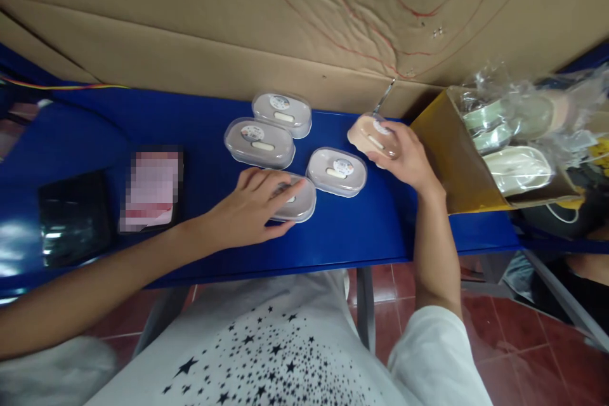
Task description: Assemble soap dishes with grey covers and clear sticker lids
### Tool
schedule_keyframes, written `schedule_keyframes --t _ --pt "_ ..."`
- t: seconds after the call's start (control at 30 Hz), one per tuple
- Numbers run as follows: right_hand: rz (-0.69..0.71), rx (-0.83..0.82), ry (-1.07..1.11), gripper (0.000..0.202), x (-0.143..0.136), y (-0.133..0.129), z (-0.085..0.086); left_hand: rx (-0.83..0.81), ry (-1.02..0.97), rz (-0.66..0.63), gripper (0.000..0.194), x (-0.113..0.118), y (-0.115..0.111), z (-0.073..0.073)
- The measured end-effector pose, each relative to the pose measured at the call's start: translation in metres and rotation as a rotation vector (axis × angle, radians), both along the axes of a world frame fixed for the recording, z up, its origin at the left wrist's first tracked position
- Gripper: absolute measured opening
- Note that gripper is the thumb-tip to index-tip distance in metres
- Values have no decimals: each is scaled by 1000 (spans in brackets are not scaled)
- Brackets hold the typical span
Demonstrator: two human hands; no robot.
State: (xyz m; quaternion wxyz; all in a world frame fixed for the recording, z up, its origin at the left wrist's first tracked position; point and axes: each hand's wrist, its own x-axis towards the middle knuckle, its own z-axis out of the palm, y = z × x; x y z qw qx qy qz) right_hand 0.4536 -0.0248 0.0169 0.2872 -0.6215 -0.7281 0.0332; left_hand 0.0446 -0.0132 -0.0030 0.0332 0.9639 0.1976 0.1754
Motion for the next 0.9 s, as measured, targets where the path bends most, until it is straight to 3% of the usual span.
schedule_keyframes --t 0.1,0.2,0.3,0.4,0.47,0.53,0.7,0.8,0.9 --pt "-27 106 119 76 -1 -17 19 62 21 -9 66 32 2 -2" --pt "118 85 322 77 -12 -33 34 82 31 -17 69 69 17 -3" --pt "286 -145 484 82 -18 -45 47 23 46 2 70 98 41 -5" --pt "404 -541 474 84 -15 -50 53 -78 104 37 74 110 64 -4" --pt "425 -748 390 81 -10 -49 53 -94 120 65 80 105 72 1" --pt "383 -819 312 80 -7 -47 48 -56 99 91 82 91 71 11" --pt "211 -691 254 88 -3 -43 33 -6 67 218 64 29 49 36" --pt "154 -581 210 89 -1 -39 21 -23 68 387 55 -4 41 35" --pt "97 -441 83 87 6 -33 3 -75 107 484 52 -20 40 27"
